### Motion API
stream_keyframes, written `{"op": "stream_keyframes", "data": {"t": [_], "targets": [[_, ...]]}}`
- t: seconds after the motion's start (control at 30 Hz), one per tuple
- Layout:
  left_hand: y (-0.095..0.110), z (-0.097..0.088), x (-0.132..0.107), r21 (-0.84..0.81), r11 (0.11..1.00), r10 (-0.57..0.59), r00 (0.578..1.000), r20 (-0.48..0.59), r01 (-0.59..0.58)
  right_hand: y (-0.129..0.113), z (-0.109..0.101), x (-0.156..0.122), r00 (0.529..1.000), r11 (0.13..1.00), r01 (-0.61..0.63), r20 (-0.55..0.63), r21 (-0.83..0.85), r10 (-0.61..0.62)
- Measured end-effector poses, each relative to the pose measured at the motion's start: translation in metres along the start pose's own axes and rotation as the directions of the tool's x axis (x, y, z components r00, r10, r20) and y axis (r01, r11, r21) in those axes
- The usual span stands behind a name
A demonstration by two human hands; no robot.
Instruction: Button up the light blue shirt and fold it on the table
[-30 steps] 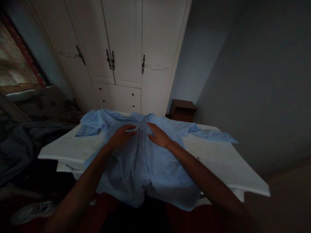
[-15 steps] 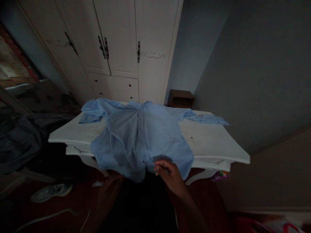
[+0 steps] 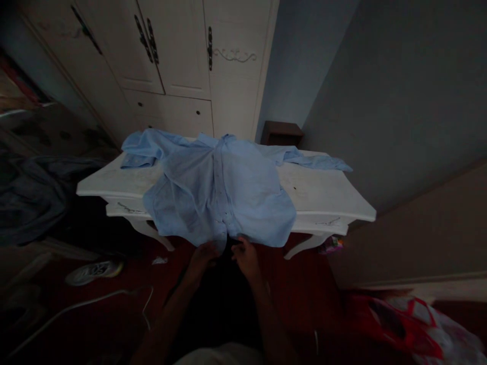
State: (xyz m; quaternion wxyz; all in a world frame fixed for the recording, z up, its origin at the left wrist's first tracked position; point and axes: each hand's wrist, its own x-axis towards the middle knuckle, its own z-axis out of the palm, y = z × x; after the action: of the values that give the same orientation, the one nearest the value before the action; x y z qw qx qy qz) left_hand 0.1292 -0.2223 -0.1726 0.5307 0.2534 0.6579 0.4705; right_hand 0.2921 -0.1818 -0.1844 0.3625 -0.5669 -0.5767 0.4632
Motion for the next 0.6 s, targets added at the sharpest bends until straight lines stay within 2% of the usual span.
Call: {"op": "stream_keyframes", "data": {"t": [0.07,0.1,0.13,0.2,0.23,0.27,0.37,0.4,0.47,0.53,0.6], "targets": [[0.001,0.005,-0.006,0.077,0.991,0.117,0.991,-0.071,-0.112,0.0,0.002,-0.001,0.973,0.971,0.184,-0.113,-0.151,-0.202],[0.003,0.008,-0.009,0.158,0.964,0.23,0.967,-0.104,-0.213,-0.001,0.003,-0.001,0.941,0.939,0.265,-0.155,-0.219,-0.301],[0.006,0.011,-0.011,0.26,0.911,0.36,0.925,-0.123,-0.32,-0.003,0.004,0.0,0.91,0.909,0.318,-0.18,-0.269,-0.372],[0.015,0.017,-0.013,0.459,0.752,0.575,0.811,-0.106,-0.473,-0.006,0.007,0.003,0.894,0.884,0.344,-0.179,-0.317,-0.412],[0.019,0.019,-0.013,0.53,0.686,0.63,0.771,-0.089,-0.499,-0.008,0.009,0.005,0.904,0.885,0.329,-0.162,-0.33,-0.396],[0.023,0.021,-0.012,0.573,0.652,0.65,0.755,-0.083,-0.497,-0.01,0.01,0.007,0.919,0.889,0.309,-0.136,-0.338,-0.371],[0.031,0.023,-0.005,0.645,0.612,0.652,0.754,-0.084,-0.457,-0.013,0.018,0.011,0.959,0.923,0.256,-0.044,-0.289,-0.28],[0.032,0.023,-0.002,0.659,0.605,0.644,0.761,-0.077,-0.446,-0.012,0.022,0.012,0.97,0.948,0.229,-0.027,-0.222,-0.24],[0.033,0.022,0.003,0.67,0.605,0.62,0.783,-0.056,-0.431,-0.009,0.029,0.013,0.995,0.993,0.097,-0.02,0.063,-0.096],[0.032,0.021,0.008,0.629,0.651,0.582,0.811,-0.055,-0.425,-0.002,0.036,0.014,0.997,0.921,-0.075,0.012,0.383,0.077],[0.03,0.02,0.013,0.502,0.753,0.522,0.851,-0.062,-0.426,0.006,0.04,0.017,0.98,0.798,-0.187,0.053,0.573,0.191]]}}
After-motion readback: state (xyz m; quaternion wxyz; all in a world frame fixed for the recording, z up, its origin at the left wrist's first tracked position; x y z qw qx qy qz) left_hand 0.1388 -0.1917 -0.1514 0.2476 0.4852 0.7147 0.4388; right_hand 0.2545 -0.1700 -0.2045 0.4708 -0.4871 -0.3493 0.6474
